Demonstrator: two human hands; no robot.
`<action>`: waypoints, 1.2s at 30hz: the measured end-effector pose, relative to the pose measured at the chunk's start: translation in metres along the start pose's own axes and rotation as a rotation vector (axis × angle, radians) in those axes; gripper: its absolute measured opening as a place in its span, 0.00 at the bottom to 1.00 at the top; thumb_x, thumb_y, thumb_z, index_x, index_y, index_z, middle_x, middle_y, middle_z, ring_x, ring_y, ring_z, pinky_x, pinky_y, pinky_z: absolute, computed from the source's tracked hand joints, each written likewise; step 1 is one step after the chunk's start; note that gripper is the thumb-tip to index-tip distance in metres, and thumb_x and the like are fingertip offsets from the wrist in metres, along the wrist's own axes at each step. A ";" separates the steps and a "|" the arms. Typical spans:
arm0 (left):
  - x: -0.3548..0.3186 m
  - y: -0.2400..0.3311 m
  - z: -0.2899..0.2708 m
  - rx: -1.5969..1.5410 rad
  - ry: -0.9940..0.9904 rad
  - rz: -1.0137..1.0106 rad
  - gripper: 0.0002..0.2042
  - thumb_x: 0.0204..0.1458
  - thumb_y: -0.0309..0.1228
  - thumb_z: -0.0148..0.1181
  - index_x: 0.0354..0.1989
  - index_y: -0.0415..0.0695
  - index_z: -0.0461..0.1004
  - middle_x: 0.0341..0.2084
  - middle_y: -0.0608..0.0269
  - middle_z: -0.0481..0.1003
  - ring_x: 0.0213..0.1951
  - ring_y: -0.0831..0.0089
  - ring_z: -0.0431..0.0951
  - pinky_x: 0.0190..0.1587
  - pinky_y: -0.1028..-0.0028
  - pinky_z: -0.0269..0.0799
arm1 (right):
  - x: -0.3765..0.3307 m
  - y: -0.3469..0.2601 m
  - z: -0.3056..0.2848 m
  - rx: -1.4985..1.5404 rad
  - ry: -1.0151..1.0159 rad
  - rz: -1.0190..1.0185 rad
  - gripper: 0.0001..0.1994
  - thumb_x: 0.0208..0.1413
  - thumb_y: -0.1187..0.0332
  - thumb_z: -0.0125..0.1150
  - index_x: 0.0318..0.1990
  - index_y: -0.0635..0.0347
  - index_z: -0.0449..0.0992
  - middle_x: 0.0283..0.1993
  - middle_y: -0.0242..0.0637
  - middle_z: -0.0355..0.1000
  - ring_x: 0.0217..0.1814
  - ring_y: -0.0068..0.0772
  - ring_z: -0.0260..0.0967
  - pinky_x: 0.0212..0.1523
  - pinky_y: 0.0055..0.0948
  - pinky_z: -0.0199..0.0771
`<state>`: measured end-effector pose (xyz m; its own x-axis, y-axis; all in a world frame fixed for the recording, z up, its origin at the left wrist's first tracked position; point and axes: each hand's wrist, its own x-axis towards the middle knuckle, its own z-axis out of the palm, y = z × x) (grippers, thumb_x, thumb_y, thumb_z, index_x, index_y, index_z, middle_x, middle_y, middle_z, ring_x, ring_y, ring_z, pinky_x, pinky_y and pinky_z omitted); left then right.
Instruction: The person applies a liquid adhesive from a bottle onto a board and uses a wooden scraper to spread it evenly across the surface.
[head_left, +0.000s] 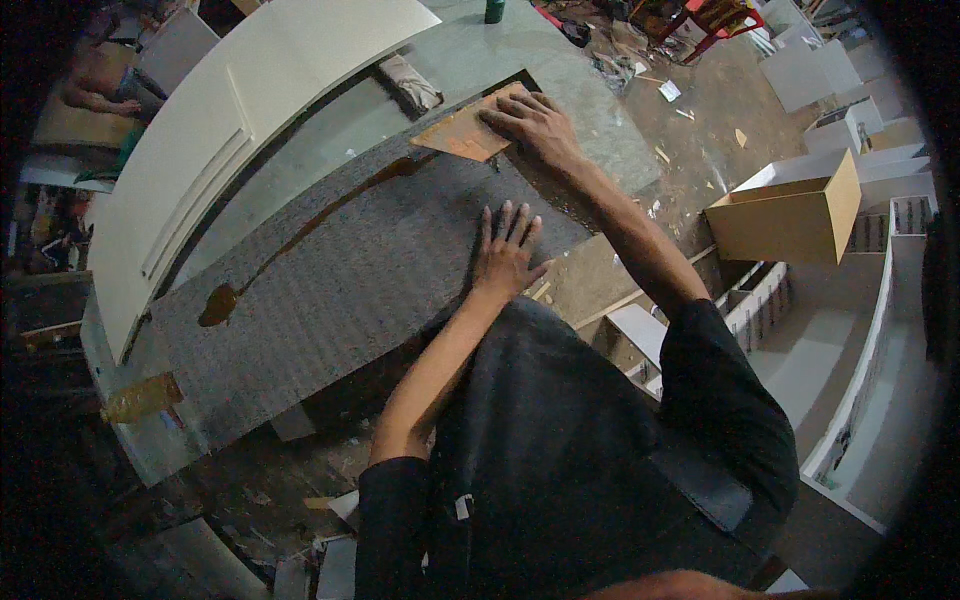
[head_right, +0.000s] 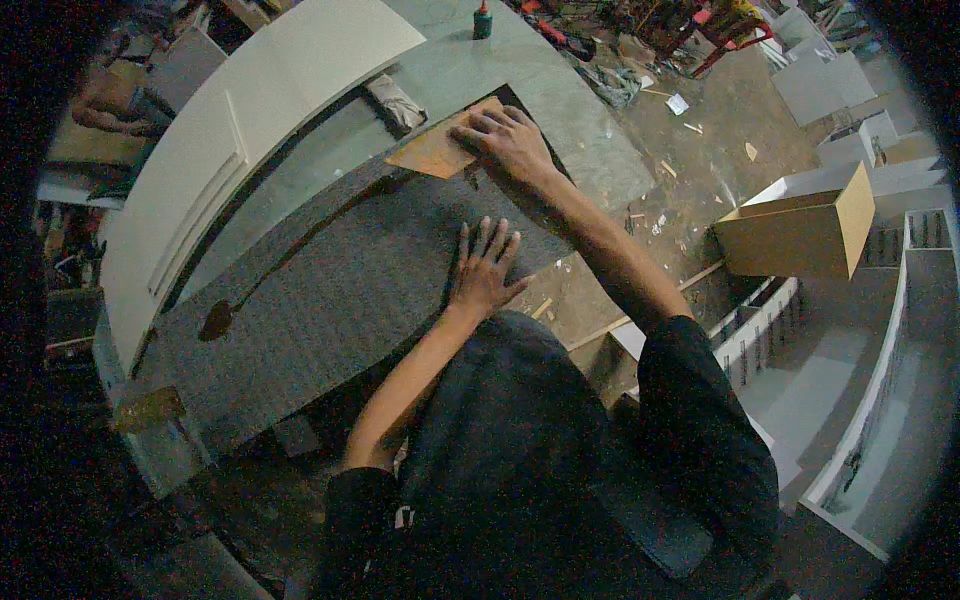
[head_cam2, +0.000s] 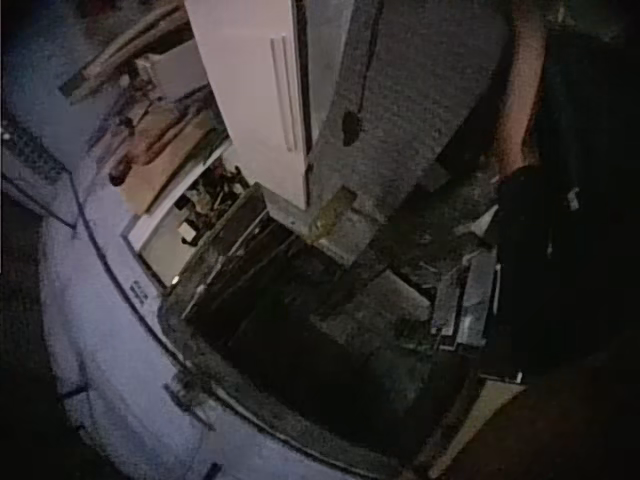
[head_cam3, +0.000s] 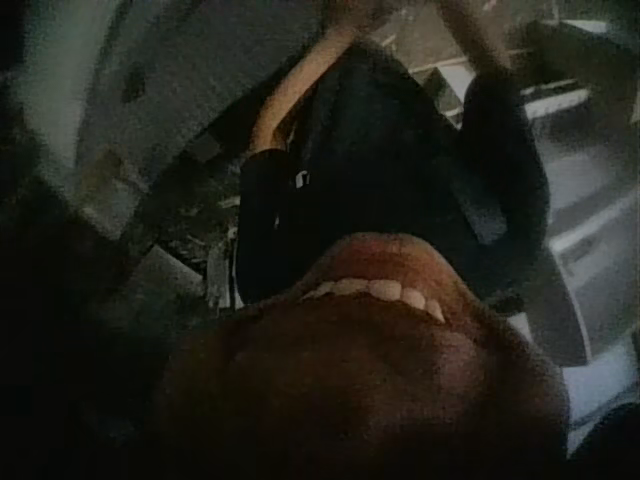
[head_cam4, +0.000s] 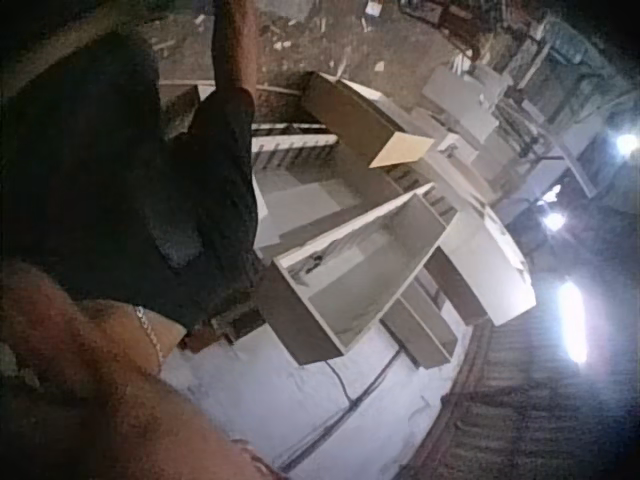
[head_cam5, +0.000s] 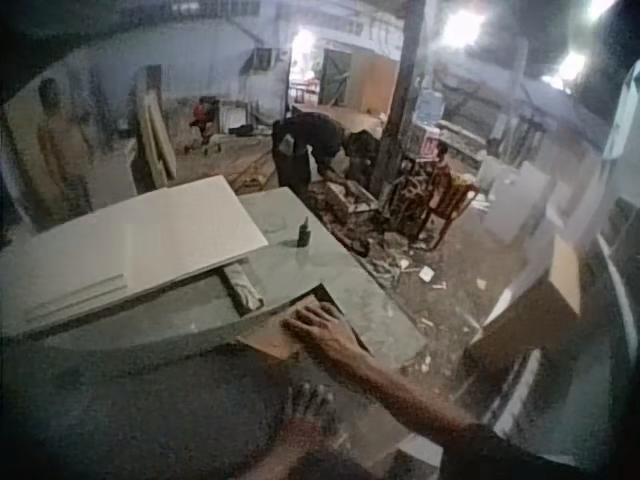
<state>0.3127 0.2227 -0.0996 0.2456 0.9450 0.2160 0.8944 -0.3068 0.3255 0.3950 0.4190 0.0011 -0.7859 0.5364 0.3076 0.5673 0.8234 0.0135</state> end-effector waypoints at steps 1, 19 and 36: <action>0.001 0.003 0.001 -0.082 0.033 0.009 0.39 0.53 0.57 0.58 0.67 0.43 0.64 0.70 0.47 0.58 0.73 0.45 0.49 0.72 0.39 0.34 | -0.001 0.017 0.024 -0.131 0.010 -0.056 0.30 0.57 0.63 0.55 0.69 0.25 0.63 0.69 0.26 0.65 0.71 0.32 0.61 0.73 0.43 0.54; -0.002 0.002 0.003 -0.133 0.015 0.027 0.40 0.50 0.50 0.63 0.67 0.36 0.60 0.68 0.38 0.57 0.70 0.35 0.50 0.68 0.28 0.36 | 0.012 0.013 0.091 -0.038 -0.079 0.157 0.22 0.61 0.64 0.50 0.63 0.29 0.71 0.65 0.24 0.70 0.68 0.29 0.64 0.68 0.48 0.54; 0.002 0.001 -0.008 -0.046 -0.106 0.027 0.39 0.55 0.53 0.55 0.68 0.35 0.60 0.70 0.39 0.53 0.72 0.35 0.45 0.68 0.28 0.35 | 0.034 -0.007 0.031 0.036 0.064 0.227 0.23 0.48 0.63 0.63 0.56 0.40 0.76 0.57 0.29 0.75 0.60 0.32 0.71 0.58 0.39 0.63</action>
<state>0.3110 0.2233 -0.0915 0.3097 0.9422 0.1278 0.8694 -0.3350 0.3633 0.3566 0.4374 -0.0179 -0.6209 0.6969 0.3589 0.7179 0.6894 -0.0965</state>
